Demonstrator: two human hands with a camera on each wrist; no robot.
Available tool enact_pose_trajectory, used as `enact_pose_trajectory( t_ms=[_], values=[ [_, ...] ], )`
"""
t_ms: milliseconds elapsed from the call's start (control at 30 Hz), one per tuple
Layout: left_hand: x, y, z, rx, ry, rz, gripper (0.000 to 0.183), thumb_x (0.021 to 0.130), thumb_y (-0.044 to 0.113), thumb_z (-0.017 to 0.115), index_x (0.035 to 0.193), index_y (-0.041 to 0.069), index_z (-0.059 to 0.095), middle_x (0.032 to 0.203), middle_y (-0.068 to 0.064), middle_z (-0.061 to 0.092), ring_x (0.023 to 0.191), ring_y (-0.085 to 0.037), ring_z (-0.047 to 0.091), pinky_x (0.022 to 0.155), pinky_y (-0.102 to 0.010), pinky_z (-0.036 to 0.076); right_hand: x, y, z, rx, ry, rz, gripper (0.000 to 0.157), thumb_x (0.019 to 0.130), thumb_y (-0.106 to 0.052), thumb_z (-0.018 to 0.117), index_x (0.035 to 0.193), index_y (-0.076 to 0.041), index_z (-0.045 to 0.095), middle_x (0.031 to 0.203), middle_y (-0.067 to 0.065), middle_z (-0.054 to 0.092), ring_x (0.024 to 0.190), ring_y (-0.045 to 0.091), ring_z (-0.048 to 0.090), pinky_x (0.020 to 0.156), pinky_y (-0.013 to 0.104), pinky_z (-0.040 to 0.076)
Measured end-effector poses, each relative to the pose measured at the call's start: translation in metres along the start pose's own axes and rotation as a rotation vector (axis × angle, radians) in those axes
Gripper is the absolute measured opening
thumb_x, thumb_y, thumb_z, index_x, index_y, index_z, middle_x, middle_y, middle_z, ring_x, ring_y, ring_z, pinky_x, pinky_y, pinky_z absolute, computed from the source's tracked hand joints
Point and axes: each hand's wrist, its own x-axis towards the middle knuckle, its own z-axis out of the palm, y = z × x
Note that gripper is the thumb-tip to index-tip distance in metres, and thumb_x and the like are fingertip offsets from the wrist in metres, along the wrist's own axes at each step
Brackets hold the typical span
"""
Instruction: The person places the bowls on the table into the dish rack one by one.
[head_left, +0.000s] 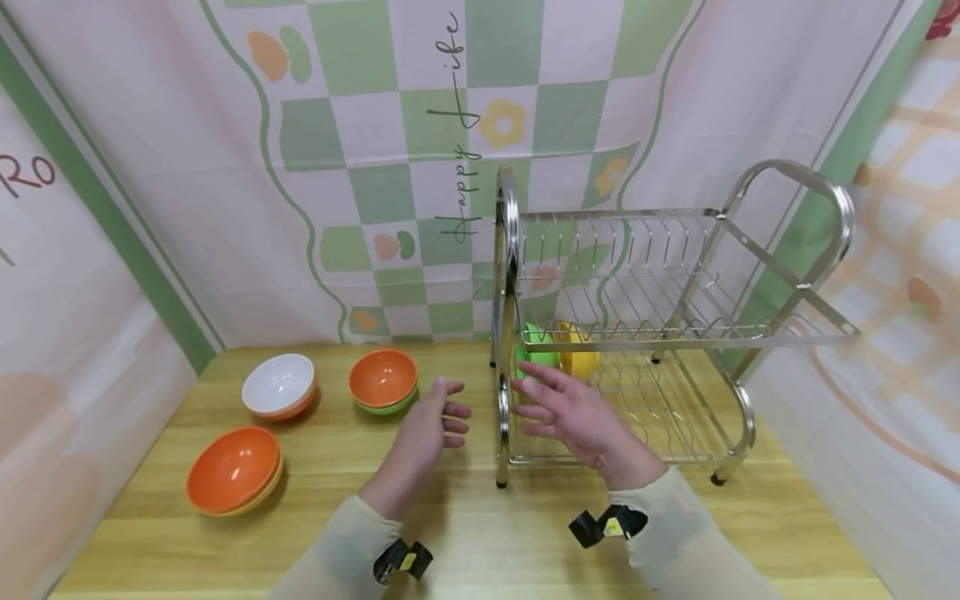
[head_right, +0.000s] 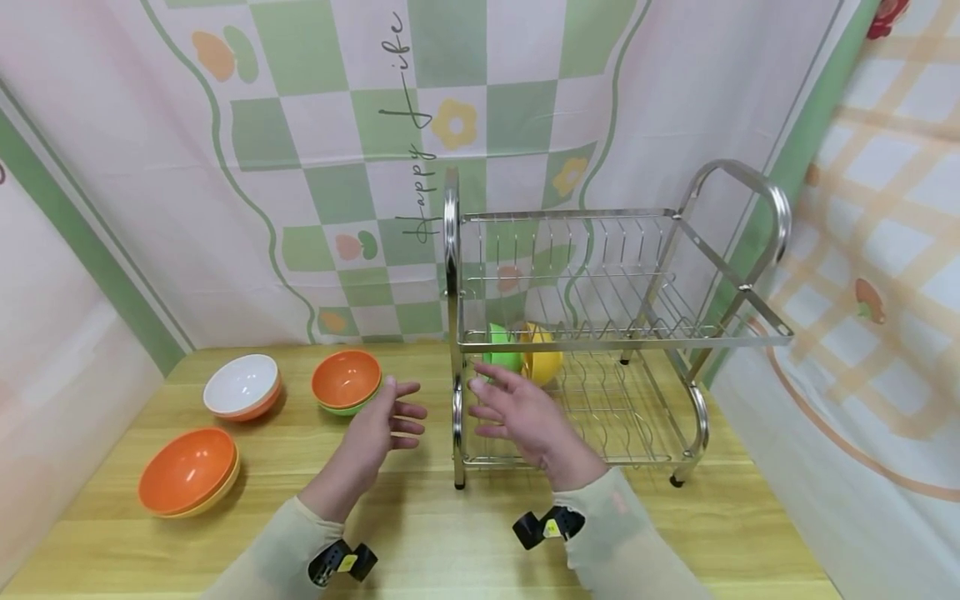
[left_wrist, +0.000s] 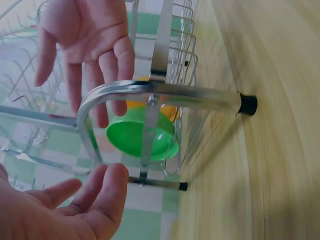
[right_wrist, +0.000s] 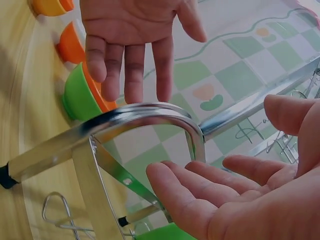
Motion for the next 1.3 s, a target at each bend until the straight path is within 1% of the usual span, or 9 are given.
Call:
enact_pose_trajectory(
  t_ms=[133, 333, 367, 600, 667, 867, 1033, 1167, 1300],
  values=[
    [-0.005, 0.001, -0.01, -0.029, 0.033, -0.003, 0.066, 0.108, 0.051, 0.022, 0.142, 0.001, 0.049, 0.113, -0.016, 0.063, 0.095, -0.03, 0.062, 0.08, -0.04, 0.057, 0.001, 0.001, 0.004, 0.01, -0.011, -0.003, 0.066, 0.102, -0.031, 0.057, 0.157, -0.012, 0.027, 0.155, 0.023, 0.032, 0.124, 0.043, 0.052, 0.098, 0.048, 0.05],
    [-0.015, 0.005, -0.026, -0.069, 0.044, -0.001, 0.065, 0.109, 0.047, 0.021, 0.145, -0.001, 0.045, 0.117, -0.019, 0.063, 0.094, -0.03, 0.063, 0.08, -0.041, 0.057, 0.002, 0.002, 0.011, -0.005, 0.018, 0.01, 0.066, 0.101, -0.028, 0.059, 0.158, -0.016, 0.026, 0.156, 0.023, 0.028, 0.118, 0.04, 0.057, 0.095, 0.046, 0.052],
    [-0.018, 0.006, -0.028, -0.071, 0.044, 0.001, 0.065, 0.109, 0.046, 0.021, 0.146, -0.002, 0.044, 0.117, -0.02, 0.063, 0.094, -0.03, 0.063, 0.08, -0.042, 0.057, 0.002, 0.002, 0.012, -0.007, 0.024, 0.013, 0.065, 0.102, -0.028, 0.058, 0.158, -0.017, 0.027, 0.156, 0.022, 0.029, 0.114, 0.038, 0.059, 0.095, 0.046, 0.052],
    [-0.028, 0.004, -0.048, -0.063, 0.072, 0.009, 0.065, 0.109, 0.046, 0.02, 0.146, -0.003, 0.043, 0.12, -0.022, 0.063, 0.095, -0.031, 0.065, 0.081, -0.042, 0.058, 0.005, 0.005, 0.019, -0.064, 0.03, 0.014, 0.063, 0.103, -0.014, 0.054, 0.158, -0.013, 0.025, 0.157, 0.022, 0.027, 0.118, 0.042, 0.055, 0.093, 0.049, 0.053],
    [-0.031, 0.004, -0.056, -0.063, 0.09, 0.017, 0.065, 0.109, 0.046, 0.02, 0.145, -0.003, 0.043, 0.121, -0.023, 0.063, 0.095, -0.031, 0.065, 0.081, -0.042, 0.058, 0.006, 0.006, 0.021, -0.075, 0.034, 0.017, 0.065, 0.101, -0.011, 0.055, 0.158, -0.012, 0.024, 0.158, 0.02, 0.026, 0.113, 0.04, 0.059, 0.092, 0.049, 0.054],
    [-0.042, 0.006, -0.077, -0.058, 0.12, 0.037, 0.065, 0.109, 0.046, 0.021, 0.147, -0.003, 0.041, 0.122, -0.025, 0.06, 0.094, -0.031, 0.065, 0.081, -0.04, 0.058, 0.009, 0.009, 0.026, -0.089, 0.093, 0.023, 0.07, 0.095, -0.001, 0.061, 0.157, -0.013, 0.03, 0.157, 0.016, 0.032, 0.098, 0.036, 0.067, 0.083, 0.045, 0.058],
    [-0.048, 0.007, -0.093, -0.062, 0.137, 0.017, 0.062, 0.11, 0.043, 0.019, 0.148, -0.002, 0.039, 0.123, -0.025, 0.059, 0.092, -0.031, 0.065, 0.079, -0.036, 0.058, 0.012, 0.012, 0.03, -0.101, 0.156, 0.031, 0.067, 0.093, 0.004, 0.063, 0.153, -0.012, 0.038, 0.153, 0.013, 0.039, 0.092, 0.035, 0.068, 0.079, 0.043, 0.06],
    [-0.052, 0.006, -0.103, -0.071, 0.152, -0.009, 0.059, 0.11, 0.04, 0.018, 0.148, 0.001, 0.039, 0.125, -0.024, 0.059, 0.093, -0.033, 0.065, 0.078, -0.036, 0.058, 0.013, 0.012, 0.032, -0.102, 0.188, 0.036, 0.065, 0.092, 0.004, 0.064, 0.151, -0.012, 0.042, 0.152, 0.012, 0.042, 0.09, 0.034, 0.069, 0.078, 0.043, 0.06],
    [-0.057, 0.008, -0.112, -0.076, 0.177, -0.019, 0.06, 0.11, 0.042, 0.017, 0.149, 0.002, 0.039, 0.124, -0.023, 0.06, 0.092, -0.03, 0.066, 0.078, -0.035, 0.059, 0.013, 0.012, 0.032, -0.099, 0.208, 0.041, 0.064, 0.092, 0.004, 0.065, 0.15, -0.014, 0.045, 0.151, 0.011, 0.043, 0.088, 0.032, 0.069, 0.078, 0.042, 0.06]
  ],
)
